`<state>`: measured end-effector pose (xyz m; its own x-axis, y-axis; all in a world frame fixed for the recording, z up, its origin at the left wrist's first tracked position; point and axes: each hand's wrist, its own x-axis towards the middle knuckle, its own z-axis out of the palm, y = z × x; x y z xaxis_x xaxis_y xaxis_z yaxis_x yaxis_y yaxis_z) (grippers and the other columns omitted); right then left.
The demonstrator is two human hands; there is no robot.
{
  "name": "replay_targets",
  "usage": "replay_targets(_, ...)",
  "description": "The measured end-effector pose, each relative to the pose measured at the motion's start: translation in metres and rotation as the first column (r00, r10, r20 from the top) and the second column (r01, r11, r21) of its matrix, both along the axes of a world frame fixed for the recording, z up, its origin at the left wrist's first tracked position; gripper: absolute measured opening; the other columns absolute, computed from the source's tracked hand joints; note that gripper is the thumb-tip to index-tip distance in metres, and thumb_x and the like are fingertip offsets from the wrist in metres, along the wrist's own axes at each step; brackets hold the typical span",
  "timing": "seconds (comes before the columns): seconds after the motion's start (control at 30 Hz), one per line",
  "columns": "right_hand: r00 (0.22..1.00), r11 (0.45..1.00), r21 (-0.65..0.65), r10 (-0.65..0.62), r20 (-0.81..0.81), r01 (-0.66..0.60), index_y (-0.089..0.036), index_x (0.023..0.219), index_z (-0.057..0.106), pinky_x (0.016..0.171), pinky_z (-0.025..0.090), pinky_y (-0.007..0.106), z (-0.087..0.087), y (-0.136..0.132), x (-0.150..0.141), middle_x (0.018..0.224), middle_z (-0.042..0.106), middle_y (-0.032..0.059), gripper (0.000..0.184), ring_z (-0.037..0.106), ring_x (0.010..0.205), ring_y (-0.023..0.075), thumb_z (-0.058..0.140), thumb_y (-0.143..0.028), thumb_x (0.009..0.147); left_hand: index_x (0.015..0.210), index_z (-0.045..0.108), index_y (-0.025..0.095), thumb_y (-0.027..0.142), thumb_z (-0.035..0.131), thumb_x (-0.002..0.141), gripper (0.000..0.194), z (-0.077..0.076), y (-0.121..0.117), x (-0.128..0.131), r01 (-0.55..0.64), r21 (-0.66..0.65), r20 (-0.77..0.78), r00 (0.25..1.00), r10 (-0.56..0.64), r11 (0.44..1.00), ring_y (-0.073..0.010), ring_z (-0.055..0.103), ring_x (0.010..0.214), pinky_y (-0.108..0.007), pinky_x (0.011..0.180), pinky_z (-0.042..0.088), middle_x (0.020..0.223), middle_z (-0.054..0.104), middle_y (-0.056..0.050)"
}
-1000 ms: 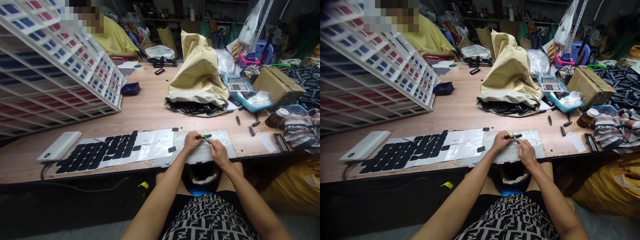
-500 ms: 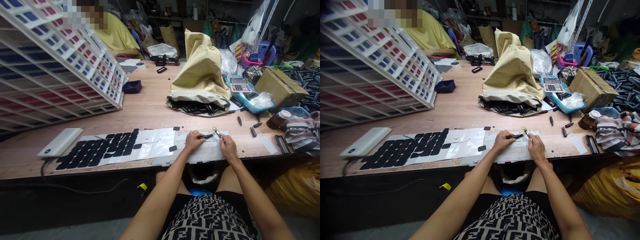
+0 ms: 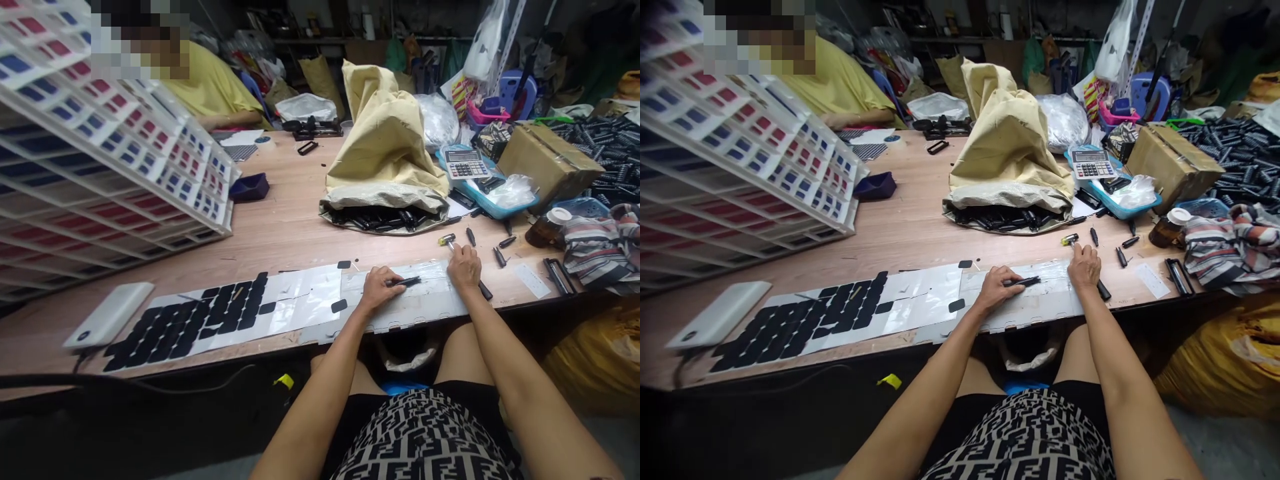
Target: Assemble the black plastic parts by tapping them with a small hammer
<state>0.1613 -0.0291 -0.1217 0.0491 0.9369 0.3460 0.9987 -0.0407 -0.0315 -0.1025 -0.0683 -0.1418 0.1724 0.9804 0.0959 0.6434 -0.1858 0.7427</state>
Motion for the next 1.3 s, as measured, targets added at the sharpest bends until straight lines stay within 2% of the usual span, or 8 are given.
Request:
replay_targets(0.23, 1.0, 1.0, -0.003, -0.007, -0.006, 0.007, -0.015, 0.128, 0.06, 0.074, 0.033, 0.036, -0.001, -0.001, 0.001, 0.106, 0.057, 0.015, 0.037, 0.045, 0.096, 0.0273, 0.04, -0.019, 0.097, 0.091, 0.083, 0.037, 0.039, 0.089, 0.07, 0.022, 0.006, -0.047, -0.014, 0.309, -0.034, -0.065, 0.948, -0.311, 0.95, -0.0348, 0.041, 0.137, -0.052, 0.117, 0.032, 0.14, 0.058, -0.001)
replay_targets(0.57, 1.0, 1.0, -0.008, -0.018, -0.003, 0.018, -0.016, 0.126, 0.06, 0.075, 0.033, 0.036, -0.001, -0.001, 0.0, 0.107, 0.057, 0.0146, 0.035, 0.046, 0.096, 0.0273, 0.039, -0.019, 0.098, 0.094, 0.083, 0.04, 0.039, 0.09, 0.068, 0.027, 0.006, -0.09, -0.007, 0.353, -0.007, -0.173, 0.921, -0.349, 0.935, -0.0395, 0.028, 0.148, -0.06, 0.122, 0.023, 0.153, 0.049, 0.0)
replay_targets(0.7, 1.0, 1.0, -0.019, -0.015, 0.002, 0.015, -0.016, 0.128, 0.059, 0.075, 0.032, 0.036, 0.0, -0.003, 0.0, 0.107, 0.057, 0.0146, 0.036, 0.046, 0.096, 0.0272, 0.039, -0.019, 0.099, 0.097, 0.082, 0.036, 0.05, 0.091, 0.063, 0.039, 0.012, -0.094, -0.003, 0.398, 0.003, -0.152, 0.907, -0.393, 0.917, -0.0416, 0.029, 0.148, -0.061, 0.121, 0.025, 0.157, 0.044, -0.003)
replay_targets(0.8, 1.0, 0.999, -0.029, -0.013, 0.002, 0.014, -0.015, 0.126, 0.059, 0.074, 0.032, 0.036, 0.0, -0.003, -0.001, 0.107, 0.057, 0.0149, 0.035, 0.046, 0.096, 0.0271, 0.039, -0.018, 0.098, 0.107, 0.077, 0.033, 0.046, 0.084, 0.075, 0.036, 0.021, -0.061, -0.003, 0.301, 0.05, -0.048, 0.953, -0.299, 0.952, -0.0332, 0.049, 0.135, -0.053, 0.114, 0.039, 0.14, 0.06, -0.007)
replay_targets(0.9, 1.0, 1.0, -0.018, -0.013, 0.002, 0.013, -0.015, 0.124, 0.06, 0.074, 0.032, 0.036, 0.0, -0.002, -0.001, 0.105, 0.057, 0.0147, 0.033, 0.045, 0.095, 0.0271, 0.04, -0.019, 0.098, 0.116, 0.072, 0.027, 0.036, 0.07, 0.088, 0.03, 0.03, 0.004, -0.007, -0.056, 0.092, 0.046, 0.998, 0.052, 0.994, -0.026, 0.064, 0.109, -0.044, 0.097, 0.052, 0.115, 0.069, -0.008)
replay_targets(1.03, 1.0, 1.0, -0.002, -0.004, 0.005, 0.004, -0.015, 0.126, 0.06, 0.074, 0.033, 0.036, 0.0, -0.001, -0.001, 0.104, 0.057, 0.0146, 0.035, 0.046, 0.094, 0.0271, 0.041, -0.019, 0.098, 0.126, 0.064, 0.023, 0.036, 0.067, 0.088, 0.04, 0.035, 0.092, -0.016, -0.483, 0.107, -0.024, 0.873, 0.488, 0.869, -0.0274, 0.064, 0.105, -0.04, 0.091, 0.052, 0.12, 0.064, -0.012)
replay_targets(1.17, 1.0, 0.999, -0.032, -0.01, -0.01, 0.01, -0.015, 0.128, 0.059, 0.074, 0.033, 0.036, 0.0, -0.002, -0.001, 0.106, 0.058, 0.0147, 0.036, 0.046, 0.095, 0.0272, 0.04, -0.018, 0.098, 0.122, 0.062, 0.021, 0.039, 0.064, 0.09, 0.037, 0.031, 0.139, -0.021, -0.557, 0.055, -0.129, 0.819, 0.559, 0.829, -0.0305, 0.062, 0.112, -0.042, 0.095, 0.049, 0.116, 0.064, -0.014)
replay_targets(1.3, 1.0, 0.999, -0.054, -0.009, -0.016, 0.008, -0.014, 0.128, 0.059, 0.074, 0.034, 0.036, 0.002, -0.003, -0.003, 0.107, 0.057, 0.0148, 0.036, 0.047, 0.095, 0.0271, 0.04, -0.018, 0.098, 0.102, 0.067, 0.02, 0.03, 0.068, 0.085, 0.02, 0.028, 0.15, -0.027, -0.56, 0.004, -0.116, 0.823, 0.557, 0.829, -0.0242, 0.064, 0.096, -0.036, 0.09, 0.049, 0.095, 0.068, -0.007)
